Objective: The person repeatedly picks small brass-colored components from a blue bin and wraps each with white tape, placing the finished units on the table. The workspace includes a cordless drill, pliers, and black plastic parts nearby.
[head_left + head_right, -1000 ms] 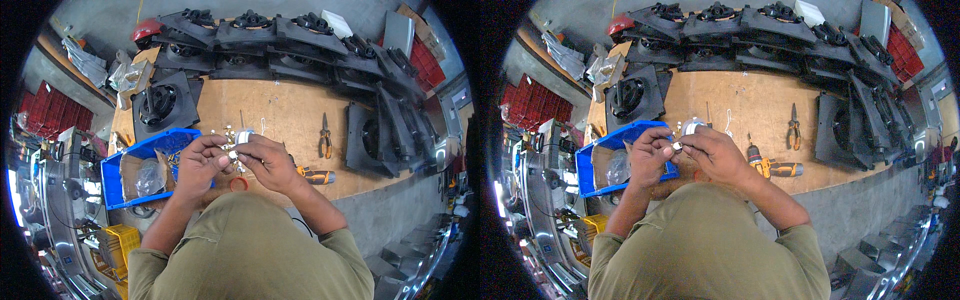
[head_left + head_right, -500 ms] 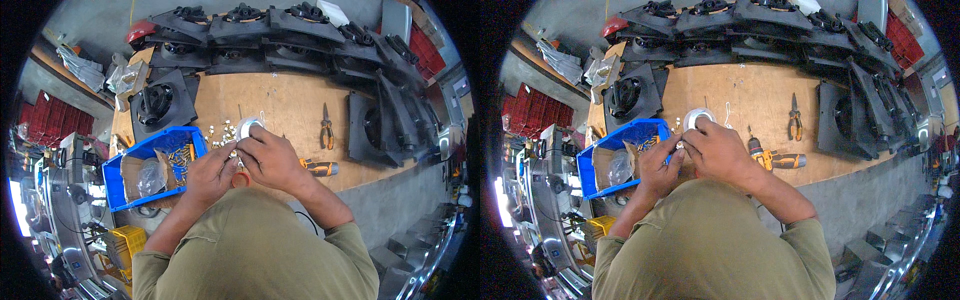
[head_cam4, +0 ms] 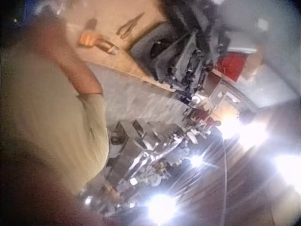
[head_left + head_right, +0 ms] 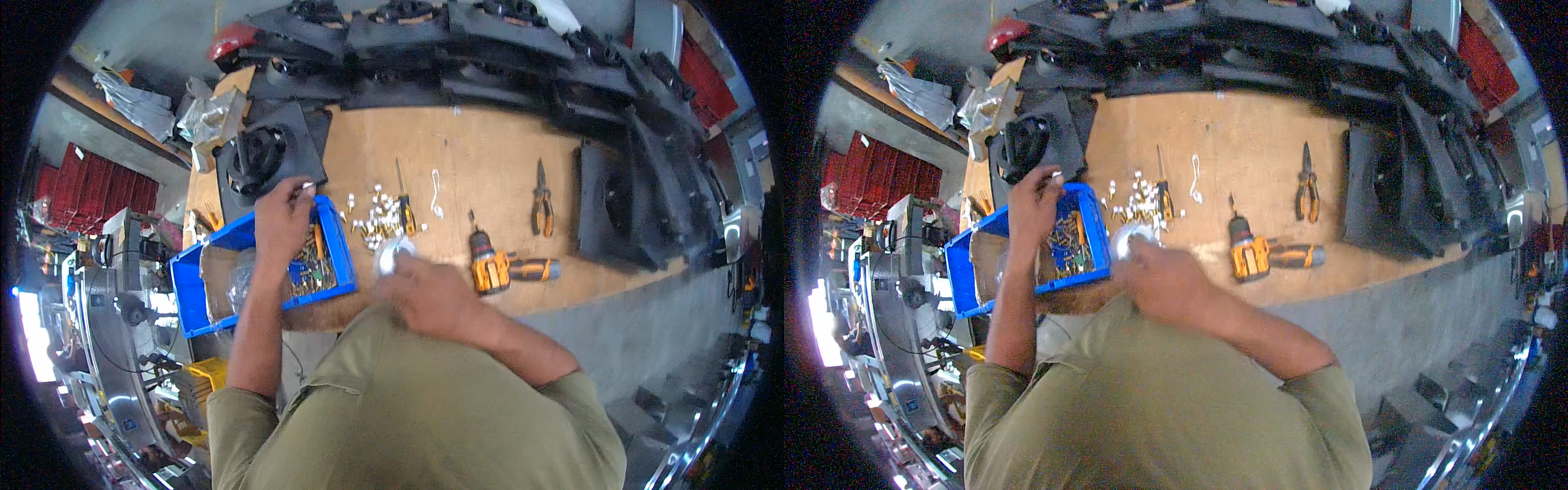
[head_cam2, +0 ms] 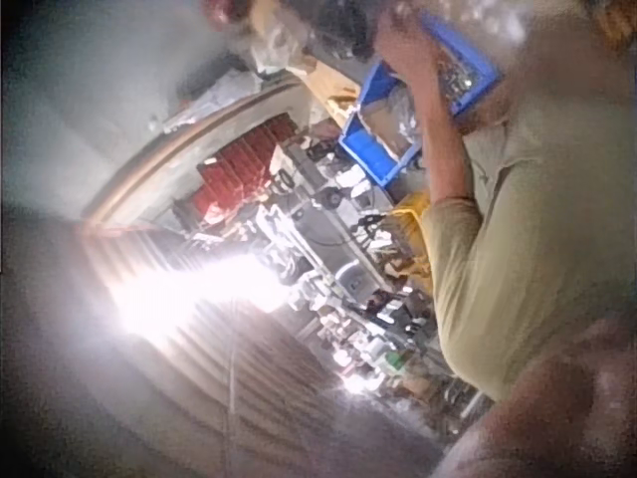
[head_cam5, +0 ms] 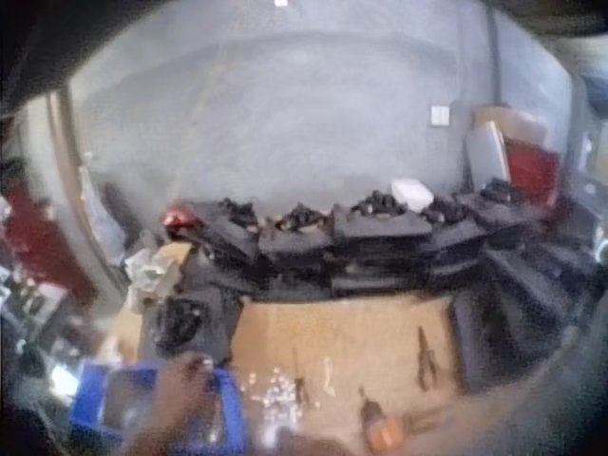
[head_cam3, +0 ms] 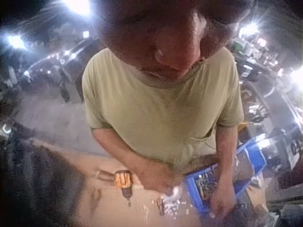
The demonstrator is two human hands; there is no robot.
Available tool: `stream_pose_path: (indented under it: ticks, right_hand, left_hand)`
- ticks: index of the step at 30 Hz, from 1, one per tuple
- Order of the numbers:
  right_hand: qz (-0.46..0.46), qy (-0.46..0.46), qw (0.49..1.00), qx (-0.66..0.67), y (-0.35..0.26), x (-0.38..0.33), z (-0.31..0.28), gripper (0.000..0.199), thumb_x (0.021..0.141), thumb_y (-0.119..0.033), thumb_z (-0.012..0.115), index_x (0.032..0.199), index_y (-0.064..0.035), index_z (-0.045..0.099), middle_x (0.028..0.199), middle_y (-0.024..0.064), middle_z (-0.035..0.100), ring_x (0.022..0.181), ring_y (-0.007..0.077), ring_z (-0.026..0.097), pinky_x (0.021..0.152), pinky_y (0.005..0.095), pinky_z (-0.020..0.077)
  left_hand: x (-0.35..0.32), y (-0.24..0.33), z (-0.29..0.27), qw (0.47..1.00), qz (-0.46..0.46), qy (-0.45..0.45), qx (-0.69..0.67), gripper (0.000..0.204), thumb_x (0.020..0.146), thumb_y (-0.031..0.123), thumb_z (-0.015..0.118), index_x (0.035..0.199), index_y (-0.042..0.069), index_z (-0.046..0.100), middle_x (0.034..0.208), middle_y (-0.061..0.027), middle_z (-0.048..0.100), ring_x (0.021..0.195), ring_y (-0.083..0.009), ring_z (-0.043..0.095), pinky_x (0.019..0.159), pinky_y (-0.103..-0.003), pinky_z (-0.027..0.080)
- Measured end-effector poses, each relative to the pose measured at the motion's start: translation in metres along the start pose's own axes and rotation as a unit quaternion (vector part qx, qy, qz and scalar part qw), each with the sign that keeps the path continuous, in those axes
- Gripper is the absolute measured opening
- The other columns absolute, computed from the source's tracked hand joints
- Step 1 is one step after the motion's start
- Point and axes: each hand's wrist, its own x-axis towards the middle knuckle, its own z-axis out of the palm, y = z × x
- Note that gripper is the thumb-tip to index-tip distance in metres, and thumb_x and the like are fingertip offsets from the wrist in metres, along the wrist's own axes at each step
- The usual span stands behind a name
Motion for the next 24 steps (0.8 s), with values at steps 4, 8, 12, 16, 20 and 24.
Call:
stream_pose_path:
  ticks: [4, 8, 12, 16, 20, 24]
  right_hand:
    - [0.080, 0.145, 0.983, 0.074, 0.042, -0.012, 0.011, 0.014, 0.088, -0.011, 0.061, 0.097, -0.0005, 0.062, 0.092, 0.0173, 0.061, 0.086, 0.0364, 0.061, 0.076, 0.0424, 0.0492]
    - [0.126, 0.145, 0.976, 0.107, 0.074, -0.031, 0.020, 0.012, 0.092, -0.010, 0.059, 0.095, 0.0018, 0.062, 0.089, 0.0178, 0.062, 0.087, 0.0359, 0.060, 0.078, 0.0392, 0.0479]
    - [0.167, 0.146, 0.969, 0.113, 0.079, -0.060, 0.038, 0.013, 0.092, -0.011, 0.058, 0.096, 0.0019, 0.062, 0.091, 0.0189, 0.062, 0.088, 0.0360, 0.061, 0.078, 0.0396, 0.0477]
    - [0.252, 0.115, 0.953, 0.123, 0.085, -0.079, 0.052, 0.015, 0.092, -0.011, 0.056, 0.096, 0.0023, 0.062, 0.094, 0.0215, 0.063, 0.093, 0.0395, 0.061, 0.082, 0.0429, 0.0474]
    - [0.283, 0.090, 0.947, 0.126, 0.092, -0.083, 0.056, 0.015, 0.093, -0.011, 0.055, 0.095, 0.0025, 0.061, 0.093, 0.0212, 0.063, 0.091, 0.0396, 0.061, 0.080, 0.0433, 0.0471]
    - [0.219, 0.104, 0.966, 0.087, 0.092, -0.072, 0.047, 0.013, 0.093, -0.010, 0.055, 0.095, 0.0016, 0.061, 0.093, 0.0204, 0.063, 0.090, 0.0397, 0.060, 0.079, 0.0440, 0.0468]
  left_hand:
    - [-0.011, -0.027, 0.043, 0.981, 0.079, -0.162, 0.076, 0.024, 0.084, 0.019, 0.065, 0.103, 0.005, 0.069, 0.087, -0.0208, 0.069, 0.082, -0.0375, 0.067, 0.076, -0.045, 0.053]
    - [-0.026, -0.028, 0.097, 0.955, 0.024, -0.261, 0.140, 0.036, 0.080, 0.026, 0.070, 0.111, 0.007, 0.067, 0.092, -0.0225, 0.069, 0.086, -0.0398, 0.066, 0.081, -0.047, 0.052]
    - [-0.012, -0.051, 0.067, 0.968, 0.001, -0.230, 0.105, 0.035, 0.080, 0.025, 0.070, 0.110, 0.006, 0.067, 0.091, -0.0241, 0.068, 0.086, -0.0402, 0.066, 0.082, -0.047, 0.051]
    - [-0.007, -0.097, 0.012, 0.909, -0.076, -0.349, 0.213, 0.035, 0.080, 0.031, 0.069, 0.103, 0.004, 0.070, 0.099, -0.0262, 0.067, 0.095, -0.0399, 0.065, 0.085, -0.048, 0.051]
    - [-0.047, -0.138, 0.007, 0.811, -0.074, -0.481, 0.325, 0.032, 0.077, 0.028, 0.071, 0.096, 0.003, 0.072, 0.098, -0.0234, 0.069, 0.095, -0.0386, 0.067, 0.086, -0.047, 0.052]
    - [-0.057, -0.173, 0.023, 0.788, -0.040, -0.518, 0.331, 0.026, 0.073, 0.017, 0.069, 0.094, 0.002, 0.073, 0.099, -0.0217, 0.070, 0.095, -0.0373, 0.067, 0.085, -0.046, 0.054]
